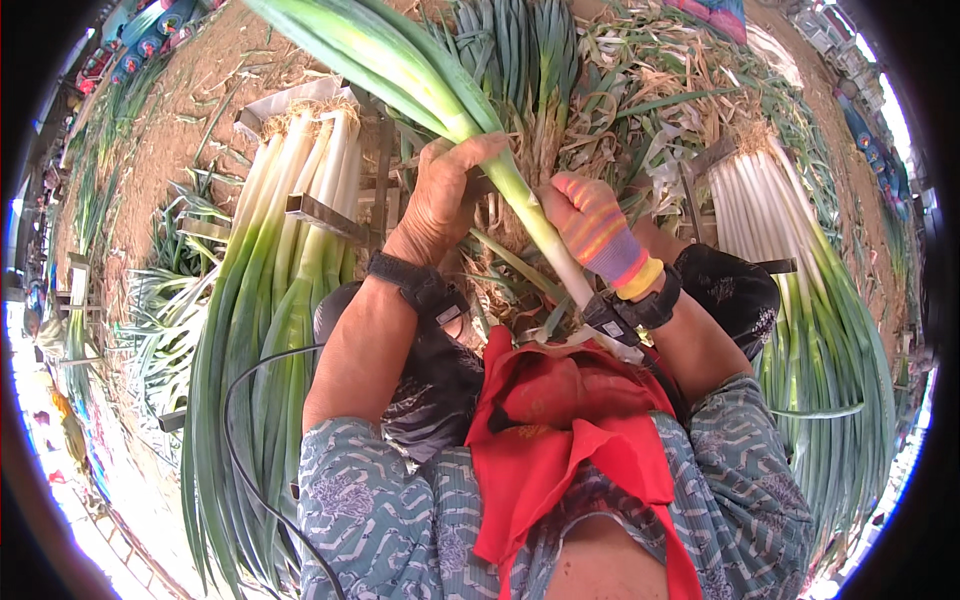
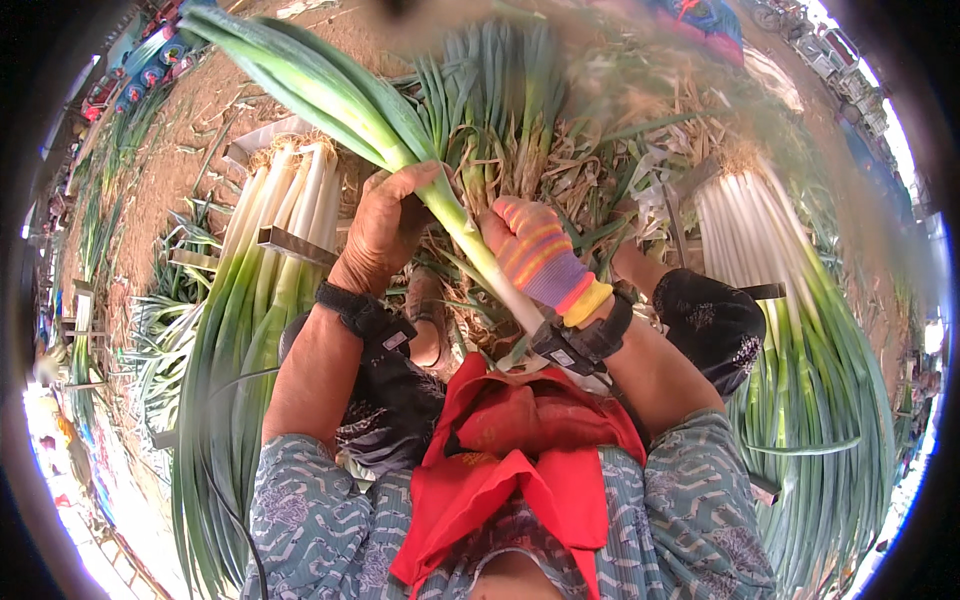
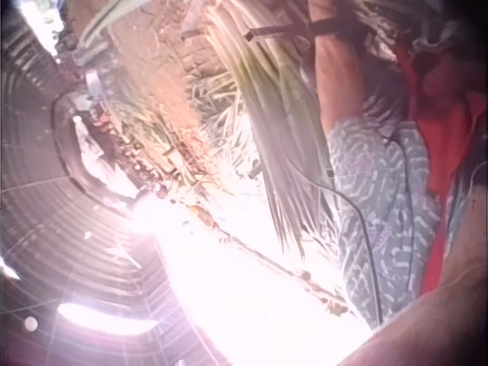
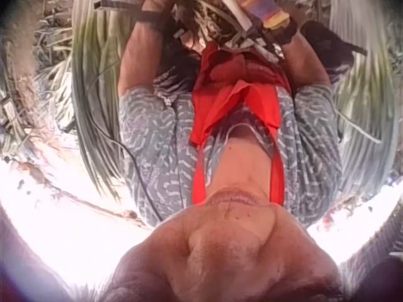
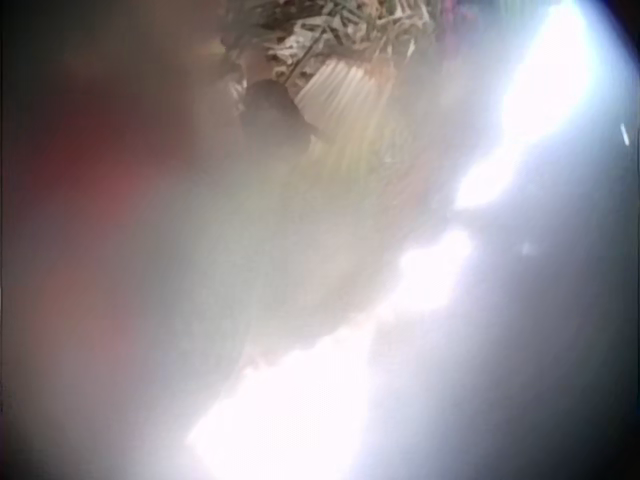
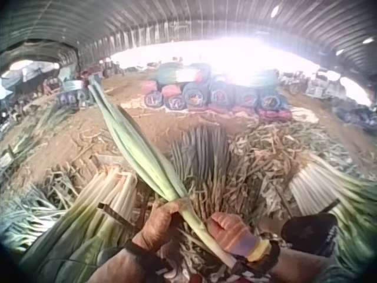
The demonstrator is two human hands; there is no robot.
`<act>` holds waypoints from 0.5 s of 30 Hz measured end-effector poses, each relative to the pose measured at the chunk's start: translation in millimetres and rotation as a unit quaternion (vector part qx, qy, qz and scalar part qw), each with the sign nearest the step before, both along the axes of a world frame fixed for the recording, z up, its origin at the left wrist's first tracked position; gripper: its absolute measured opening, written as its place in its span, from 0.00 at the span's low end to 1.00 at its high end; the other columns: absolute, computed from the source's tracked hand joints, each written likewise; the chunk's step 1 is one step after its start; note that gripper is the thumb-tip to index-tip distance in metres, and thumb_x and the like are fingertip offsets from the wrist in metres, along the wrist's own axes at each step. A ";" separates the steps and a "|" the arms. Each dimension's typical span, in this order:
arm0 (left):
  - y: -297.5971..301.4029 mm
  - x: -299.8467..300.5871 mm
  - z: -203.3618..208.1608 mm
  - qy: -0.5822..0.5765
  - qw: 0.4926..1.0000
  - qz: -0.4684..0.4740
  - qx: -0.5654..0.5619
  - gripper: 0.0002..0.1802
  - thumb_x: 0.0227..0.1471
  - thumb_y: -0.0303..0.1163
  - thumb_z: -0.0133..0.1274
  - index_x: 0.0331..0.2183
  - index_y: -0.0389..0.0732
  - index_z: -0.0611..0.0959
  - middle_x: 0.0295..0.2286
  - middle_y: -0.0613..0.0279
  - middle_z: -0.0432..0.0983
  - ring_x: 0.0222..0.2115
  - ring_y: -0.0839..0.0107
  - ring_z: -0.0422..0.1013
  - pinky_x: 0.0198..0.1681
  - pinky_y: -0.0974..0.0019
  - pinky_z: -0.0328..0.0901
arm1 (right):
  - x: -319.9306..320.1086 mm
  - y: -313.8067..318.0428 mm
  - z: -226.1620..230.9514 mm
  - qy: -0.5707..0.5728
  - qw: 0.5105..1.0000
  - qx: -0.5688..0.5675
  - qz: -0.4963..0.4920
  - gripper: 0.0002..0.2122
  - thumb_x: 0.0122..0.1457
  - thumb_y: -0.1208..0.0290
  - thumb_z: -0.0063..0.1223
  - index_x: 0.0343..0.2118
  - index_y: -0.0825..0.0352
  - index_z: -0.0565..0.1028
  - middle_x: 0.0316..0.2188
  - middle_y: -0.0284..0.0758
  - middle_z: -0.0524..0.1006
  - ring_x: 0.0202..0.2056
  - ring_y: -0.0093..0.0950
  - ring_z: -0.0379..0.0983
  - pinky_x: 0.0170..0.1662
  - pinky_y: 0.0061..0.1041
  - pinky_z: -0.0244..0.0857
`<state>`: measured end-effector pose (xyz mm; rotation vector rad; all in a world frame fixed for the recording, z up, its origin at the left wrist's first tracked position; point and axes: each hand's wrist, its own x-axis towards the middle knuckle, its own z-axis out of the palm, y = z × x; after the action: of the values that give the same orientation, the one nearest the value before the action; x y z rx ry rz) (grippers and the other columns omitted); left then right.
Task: The recorder is cleaning and preparing large green onions (leeks) by stripping the outer layers and organizing them into bunches.
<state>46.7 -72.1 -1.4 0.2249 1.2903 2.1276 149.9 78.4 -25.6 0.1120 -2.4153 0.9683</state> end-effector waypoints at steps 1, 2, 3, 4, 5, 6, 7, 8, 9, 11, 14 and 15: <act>-1.2 -1.8 -1.1 -0.011 1.000 0.000 0.015 0.15 0.45 0.31 0.53 0.34 0.31 0.76 0.28 0.58 0.72 0.29 0.68 0.70 0.33 0.65 0.67 | 0.3 -1.6 4.4 -0.101 0.991 -0.089 0.011 0.06 0.53 0.74 0.48 0.23 0.71 0.71 0.17 0.44 0.70 0.19 0.37 0.67 0.24 0.31 0.60; -2.5 -2.3 -2.4 -0.022 0.999 -0.001 0.031 0.15 0.44 0.31 0.53 0.33 0.30 0.76 0.29 0.57 0.72 0.29 0.70 0.70 0.32 0.66 0.67 | 0.3 -2.6 6.4 -0.201 0.963 -0.177 0.021 0.06 0.52 0.74 0.49 0.23 0.71 0.72 0.16 0.43 0.71 0.19 0.32 0.68 0.24 0.29 0.60; 1.0 0.4 2.5 -0.016 0.999 0.008 0.033 0.14 0.45 0.31 0.53 0.32 0.30 0.77 0.27 0.58 0.73 0.27 0.70 0.70 0.31 0.66 0.67 | -0.2 -0.4 8.0 -0.138 0.977 -0.142 0.077 0.06 0.52 0.72 0.50 0.25 0.70 0.73 0.15 0.39 0.70 0.19 0.22 0.65 0.25 0.26 0.61; 3.1 1.9 4.0 -0.017 0.999 0.011 0.033 0.14 0.45 0.31 0.53 0.32 0.30 0.77 0.27 0.58 0.73 0.27 0.70 0.70 0.31 0.66 0.67 | 3.1 -1.5 11.0 -0.139 0.977 -0.141 0.079 0.06 0.52 0.72 0.50 0.25 0.70 0.73 0.15 0.39 0.70 0.19 0.22 0.65 0.25 0.26 0.61; 4.6 2.8 4.5 0.006 1.000 0.024 0.014 0.14 0.44 0.31 0.54 0.32 0.30 0.77 0.26 0.58 0.73 0.25 0.70 0.70 0.29 0.67 0.67 | 10.3 -3.1 17.8 -0.159 0.962 -0.216 0.057 0.06 0.52 0.72 0.51 0.26 0.70 0.73 0.15 0.39 0.70 0.19 0.22 0.65 0.26 0.25 0.61; 5.7 3.9 5.8 0.027 0.999 0.037 -0.006 0.13 0.44 0.31 0.54 0.31 0.30 0.77 0.24 0.58 0.73 0.23 0.70 0.70 0.27 0.67 0.67 | 13.8 -5.4 24.4 -0.179 0.940 -0.288 0.034 0.07 0.52 0.71 0.52 0.27 0.71 0.73 0.15 0.39 0.70 0.18 0.21 0.64 0.26 0.25 0.62; 5.6 5.3 9.3 0.029 0.998 0.051 -0.026 0.13 0.44 0.31 0.54 0.29 0.30 0.77 0.22 0.59 0.73 0.20 0.70 0.70 0.24 0.68 0.67 | 13.3 -5.5 22.2 -0.182 0.940 -0.287 0.035 0.07 0.52 0.71 0.52 0.27 0.71 0.73 0.15 0.39 0.70 0.18 0.21 0.64 0.26 0.25 0.62; 4.4 4.5 6.5 0.027 0.998 0.053 -0.025 0.13 0.44 0.31 0.54 0.29 0.30 0.77 0.22 0.59 0.73 0.20 0.70 0.70 0.24 0.68 0.67 | 12.7 -5.4 17.9 -0.122 0.978 -0.163 0.053 0.05 0.51 0.73 0.52 0.25 0.70 0.72 0.15 0.40 0.69 0.19 0.27 0.66 0.26 0.27 0.62; 3.1 2.4 3.4 0.019 0.997 0.055 -0.048 0.13 0.44 0.31 0.54 0.29 0.29 0.77 0.22 0.58 0.73 0.20 0.69 0.70 0.23 0.68 0.67 | 12.3 -5.5 14.9 -0.058 0.995 -0.037 0.068 0.04 0.50 0.75 0.51 0.23 0.69 0.70 0.15 0.42 0.69 0.19 0.33 0.67 0.26 0.29 0.62; 2.0 0.4 -0.1 0.012 0.996 0.058 -0.071 0.14 0.44 0.31 0.55 0.30 0.29 0.77 0.22 0.58 0.73 0.20 0.69 0.70 0.23 0.69 0.67 | 12.6 -8.2 15.4 -0.014 0.995 0.075 0.071 0.06 0.49 0.77 0.50 0.19 0.67 0.67 0.14 0.44 0.67 0.22 0.45 0.66 0.25 0.34 0.62; -1.4 2.5 -1.0 -0.001 0.994 0.047 -0.097 0.14 0.44 0.32 0.55 0.29 0.29 0.77 0.21 0.58 0.72 0.21 0.69 0.71 0.22 0.69 0.66 | 12.5 -11.7 9.4 -0.063 0.997 0.018 0.028 0.05 0.47 0.76 0.52 0.20 0.68 0.69 0.14 0.44 0.67 0.19 0.42 0.67 0.24 0.35 0.61; -4.1 5.4 7.0 0.001 0.997 0.024 -0.078 0.15 0.45 0.33 0.54 0.31 0.30 0.76 0.24 0.57 0.73 0.24 0.69 0.71 0.28 0.67 0.67 | 11.2 -6.7 6.2 -0.063 0.998 0.017 0.028 0.05 0.47 0.76 0.52 0.20 0.68 0.69 0.14 0.44 0.67 0.19 0.42 0.67 0.24 0.35 0.61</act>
<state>52.1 -76.2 5.6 0.1330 1.4683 2.0536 161.1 71.7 -19.4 0.1345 -2.5559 0.9864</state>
